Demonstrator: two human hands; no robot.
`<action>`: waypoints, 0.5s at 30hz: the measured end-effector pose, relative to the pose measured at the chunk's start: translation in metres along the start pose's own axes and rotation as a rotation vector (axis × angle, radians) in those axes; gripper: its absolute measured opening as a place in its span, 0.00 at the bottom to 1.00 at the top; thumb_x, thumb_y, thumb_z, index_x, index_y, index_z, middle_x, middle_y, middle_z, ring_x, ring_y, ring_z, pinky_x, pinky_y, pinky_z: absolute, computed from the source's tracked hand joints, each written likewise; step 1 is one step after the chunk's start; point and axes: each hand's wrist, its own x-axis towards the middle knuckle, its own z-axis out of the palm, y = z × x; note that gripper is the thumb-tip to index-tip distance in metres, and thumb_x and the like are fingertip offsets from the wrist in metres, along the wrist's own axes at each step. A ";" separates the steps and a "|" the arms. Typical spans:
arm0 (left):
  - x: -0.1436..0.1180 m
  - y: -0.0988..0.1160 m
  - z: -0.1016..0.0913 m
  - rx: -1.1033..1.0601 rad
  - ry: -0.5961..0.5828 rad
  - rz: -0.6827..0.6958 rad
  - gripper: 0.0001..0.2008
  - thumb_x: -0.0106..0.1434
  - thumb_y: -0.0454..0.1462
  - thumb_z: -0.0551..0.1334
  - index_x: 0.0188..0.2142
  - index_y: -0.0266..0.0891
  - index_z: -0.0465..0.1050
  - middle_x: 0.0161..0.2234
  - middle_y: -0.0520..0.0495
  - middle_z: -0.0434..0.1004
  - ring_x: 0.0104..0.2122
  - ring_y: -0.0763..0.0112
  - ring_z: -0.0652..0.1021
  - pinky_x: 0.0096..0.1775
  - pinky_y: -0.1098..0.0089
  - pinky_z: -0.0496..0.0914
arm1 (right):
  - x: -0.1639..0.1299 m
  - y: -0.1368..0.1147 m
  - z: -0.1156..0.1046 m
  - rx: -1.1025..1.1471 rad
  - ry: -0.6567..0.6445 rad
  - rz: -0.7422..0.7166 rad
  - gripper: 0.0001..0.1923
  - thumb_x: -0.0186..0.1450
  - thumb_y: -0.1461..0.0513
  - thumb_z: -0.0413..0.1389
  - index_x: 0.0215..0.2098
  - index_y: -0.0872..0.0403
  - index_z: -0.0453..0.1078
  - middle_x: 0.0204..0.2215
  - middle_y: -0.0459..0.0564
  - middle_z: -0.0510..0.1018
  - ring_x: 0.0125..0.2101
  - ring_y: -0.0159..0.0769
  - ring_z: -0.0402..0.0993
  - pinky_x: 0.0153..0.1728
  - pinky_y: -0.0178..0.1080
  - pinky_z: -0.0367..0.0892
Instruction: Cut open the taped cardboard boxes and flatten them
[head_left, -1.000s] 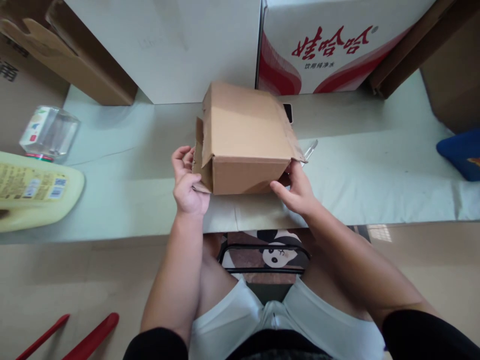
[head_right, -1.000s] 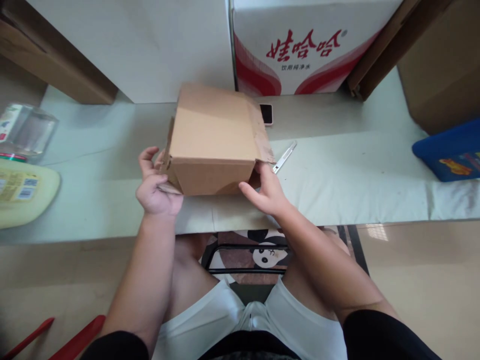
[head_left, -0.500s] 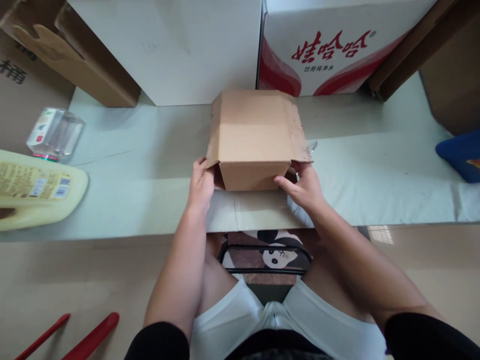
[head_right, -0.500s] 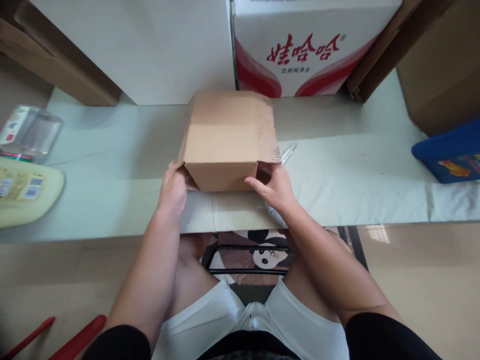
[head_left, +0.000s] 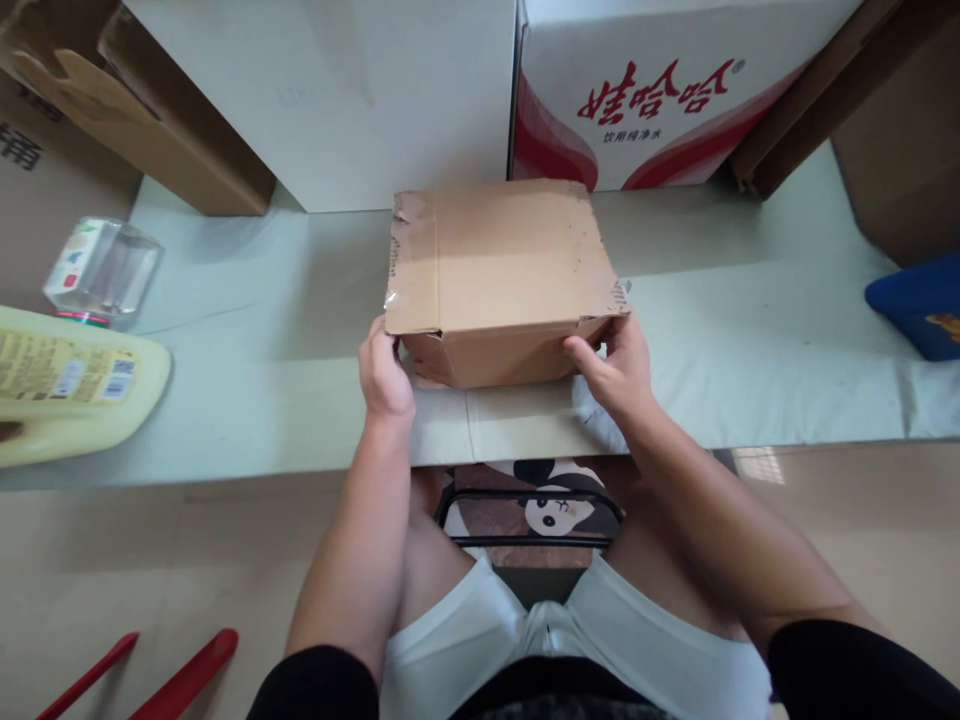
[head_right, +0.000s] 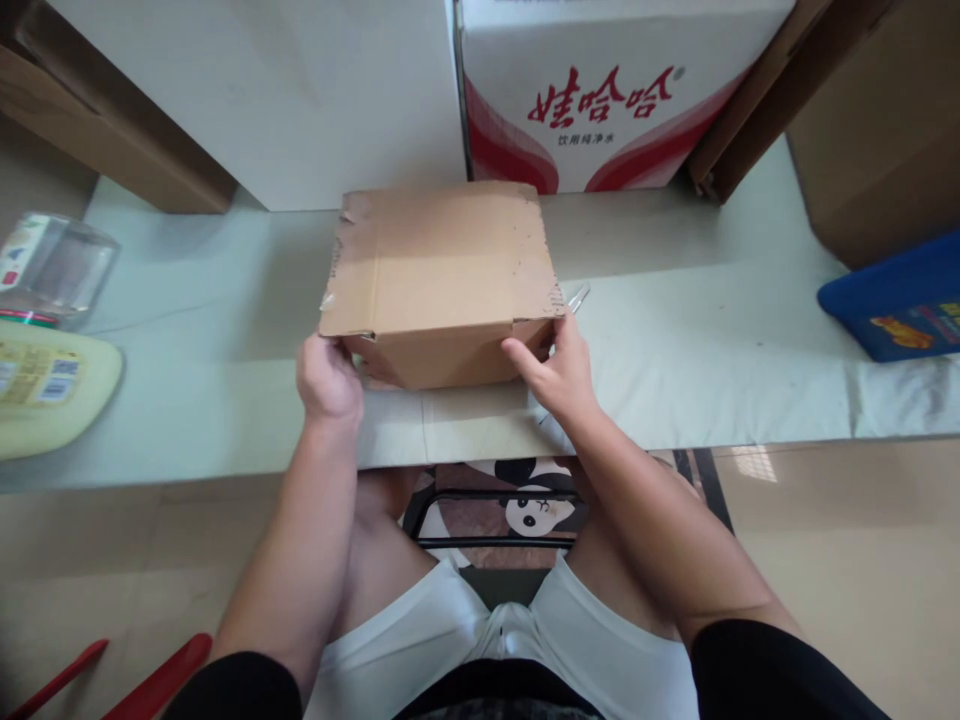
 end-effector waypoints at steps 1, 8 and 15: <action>-0.001 0.005 0.001 -0.062 0.016 0.018 0.14 0.62 0.45 0.59 0.26 0.39 0.71 0.28 0.49 0.73 0.32 0.70 0.76 0.38 0.71 0.72 | 0.000 0.000 0.000 0.070 0.019 -0.015 0.33 0.60 0.36 0.58 0.49 0.52 0.70 0.40 0.56 0.78 0.44 0.47 0.76 0.46 0.51 0.75; -0.009 0.022 0.002 -0.207 -0.142 -0.039 0.06 0.55 0.39 0.62 0.27 0.38 0.75 0.23 0.50 0.73 0.23 0.73 0.74 0.25 0.73 0.67 | 0.003 -0.002 -0.005 0.334 0.135 0.185 0.31 0.64 0.33 0.51 0.28 0.51 0.67 0.23 0.46 0.68 0.29 0.35 0.71 0.32 0.38 0.69; -0.006 0.019 0.004 -0.186 -0.143 -0.041 0.08 0.45 0.33 0.68 0.29 0.41 0.79 0.26 0.53 0.77 0.26 0.74 0.76 0.30 0.74 0.71 | 0.006 0.003 -0.007 0.467 0.132 0.225 0.21 0.63 0.41 0.59 0.33 0.50 0.71 0.34 0.47 0.77 0.40 0.37 0.77 0.44 0.39 0.72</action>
